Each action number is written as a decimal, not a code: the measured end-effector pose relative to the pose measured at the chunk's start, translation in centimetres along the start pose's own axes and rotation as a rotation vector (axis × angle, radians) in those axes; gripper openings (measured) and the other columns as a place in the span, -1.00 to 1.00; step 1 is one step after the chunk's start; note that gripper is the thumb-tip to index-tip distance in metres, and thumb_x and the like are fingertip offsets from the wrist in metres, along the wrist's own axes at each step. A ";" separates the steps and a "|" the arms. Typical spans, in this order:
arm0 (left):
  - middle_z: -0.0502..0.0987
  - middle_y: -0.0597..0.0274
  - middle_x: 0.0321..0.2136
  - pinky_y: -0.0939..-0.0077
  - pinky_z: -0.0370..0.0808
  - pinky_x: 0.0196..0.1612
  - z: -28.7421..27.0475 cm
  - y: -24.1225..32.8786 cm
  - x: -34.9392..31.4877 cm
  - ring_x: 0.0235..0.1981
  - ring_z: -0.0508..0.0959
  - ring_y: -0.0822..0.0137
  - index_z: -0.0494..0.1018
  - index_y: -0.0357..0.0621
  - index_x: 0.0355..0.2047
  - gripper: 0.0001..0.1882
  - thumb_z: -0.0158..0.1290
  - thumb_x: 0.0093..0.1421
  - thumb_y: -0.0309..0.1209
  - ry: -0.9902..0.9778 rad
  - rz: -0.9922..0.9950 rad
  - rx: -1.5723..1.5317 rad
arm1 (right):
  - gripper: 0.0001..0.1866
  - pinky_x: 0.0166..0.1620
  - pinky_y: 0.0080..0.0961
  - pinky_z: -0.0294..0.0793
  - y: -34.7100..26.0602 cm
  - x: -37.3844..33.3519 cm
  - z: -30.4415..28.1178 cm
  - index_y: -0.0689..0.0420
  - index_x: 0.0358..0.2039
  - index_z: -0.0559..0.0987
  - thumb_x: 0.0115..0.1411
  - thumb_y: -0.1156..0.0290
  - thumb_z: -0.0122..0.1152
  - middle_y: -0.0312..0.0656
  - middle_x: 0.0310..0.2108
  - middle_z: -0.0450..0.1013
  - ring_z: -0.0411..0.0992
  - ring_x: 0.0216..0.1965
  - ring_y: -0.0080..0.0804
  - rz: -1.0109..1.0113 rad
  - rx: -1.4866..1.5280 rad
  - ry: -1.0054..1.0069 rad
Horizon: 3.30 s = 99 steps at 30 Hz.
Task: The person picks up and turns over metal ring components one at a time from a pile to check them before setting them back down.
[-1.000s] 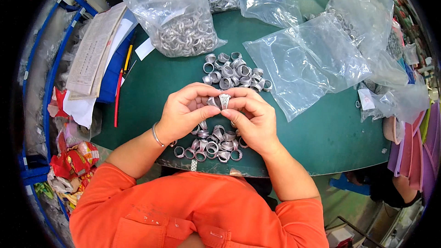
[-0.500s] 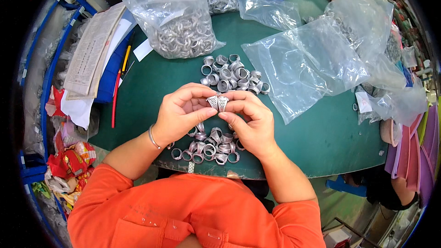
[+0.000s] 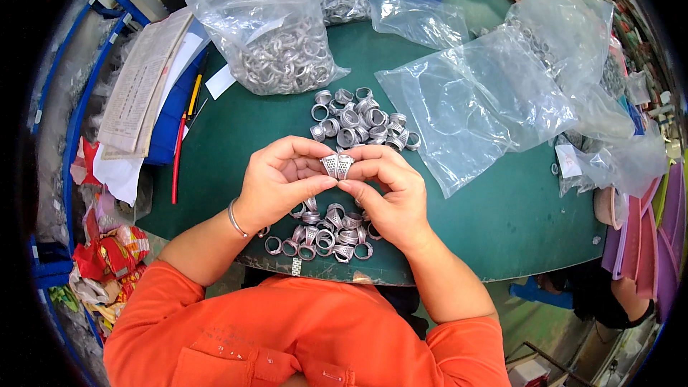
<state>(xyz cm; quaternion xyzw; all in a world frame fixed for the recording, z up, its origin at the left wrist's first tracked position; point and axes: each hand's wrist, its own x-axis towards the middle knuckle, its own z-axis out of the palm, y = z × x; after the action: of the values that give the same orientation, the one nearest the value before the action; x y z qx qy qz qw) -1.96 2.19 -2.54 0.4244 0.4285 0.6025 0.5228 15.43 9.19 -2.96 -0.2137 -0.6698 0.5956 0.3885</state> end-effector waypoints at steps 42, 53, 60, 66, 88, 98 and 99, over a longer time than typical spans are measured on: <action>0.49 0.14 -0.25 0.55 0.55 -0.14 0.0 0.1 -0.1 -0.23 0.56 0.37 0.43 -0.36 -0.23 -0.73 0.16 0.02 -0.68 -0.020 0.094 0.020 | -0.89 -0.19 -0.58 0.40 0.1 0.1 -0.2 0.24 -0.44 0.54 -0.02 0.61 0.29 -0.13 -0.22 0.42 0.40 -0.25 -0.46 -0.064 -0.142 -0.032; 0.45 0.06 -0.18 0.48 0.53 -0.10 -0.4 0.1 -0.1 -0.18 0.53 0.32 0.38 -0.36 -0.17 -0.66 0.13 0.01 -0.75 -0.060 0.096 0.045 | -0.90 -0.32 -0.62 0.36 -0.2 0.0 -0.1 0.24 -0.45 0.54 -0.01 0.61 0.28 -0.23 -0.49 0.40 0.37 -0.43 -0.50 0.055 -0.056 -0.023; 0.48 0.09 -0.20 0.50 0.53 -0.11 -0.3 0.4 -0.1 -0.19 0.54 0.34 0.35 -0.38 -0.13 -0.61 0.14 0.01 -0.73 -0.024 0.049 0.045 | -0.91 -0.30 -0.66 0.37 0.2 -0.5 0.0 0.29 -0.37 0.51 0.08 0.63 0.21 -0.22 -0.37 0.41 0.36 -0.37 -0.59 0.133 0.151 -0.036; 0.48 0.09 -0.21 0.51 0.52 -0.11 -0.3 0.3 -0.1 -0.19 0.53 0.34 0.35 -0.38 -0.14 -0.64 0.15 0.03 -0.70 -0.046 0.026 0.036 | -0.91 -0.29 -0.69 0.38 0.0 -0.5 0.1 0.30 -0.35 0.51 0.10 0.63 0.19 -0.22 -0.35 0.41 0.38 -0.34 -0.60 0.173 0.170 -0.039; 0.41 0.11 -0.14 0.52 0.50 -0.11 -0.4 -0.5 0.2 -0.12 0.49 0.35 0.36 -0.29 -0.18 -0.63 0.13 -0.02 -0.75 0.048 0.248 0.185 | -0.48 -0.06 -0.40 0.48 0.2 -0.1 0.9 0.16 -0.13 0.23 -0.05 0.85 0.16 0.00 -0.12 0.35 0.37 -0.04 -0.31 -0.023 0.373 0.085; 0.53 0.27 -0.33 0.73 0.49 -0.34 -0.5 -0.7 0.4 -0.40 0.52 0.59 0.44 -0.27 -0.21 -0.72 0.19 0.04 -0.60 0.160 0.091 0.005 | -0.73 -0.25 -0.64 0.45 -1.6 2.5 -0.2 0.29 -0.21 0.49 0.02 0.66 0.26 -0.19 -0.27 0.43 0.40 -0.27 -0.55 0.088 0.198 0.165; 0.52 0.28 -0.34 0.72 0.49 -0.33 -0.7 -0.7 0.4 -0.38 0.52 0.58 0.44 -0.28 -0.21 -0.73 0.18 0.05 -0.60 0.158 0.105 0.010 | -0.74 -0.30 -0.66 0.45 -2.0 4.1 -0.9 0.28 -0.22 0.49 0.04 0.63 0.26 -0.22 -0.34 0.45 0.42 -0.35 -0.58 0.153 0.182 0.158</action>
<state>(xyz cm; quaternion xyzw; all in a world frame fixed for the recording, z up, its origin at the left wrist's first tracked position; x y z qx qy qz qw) -2.45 2.60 -3.32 0.3998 0.4485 0.6588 0.4528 14.00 12.49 0.04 -0.2745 -0.5621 0.6630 0.4112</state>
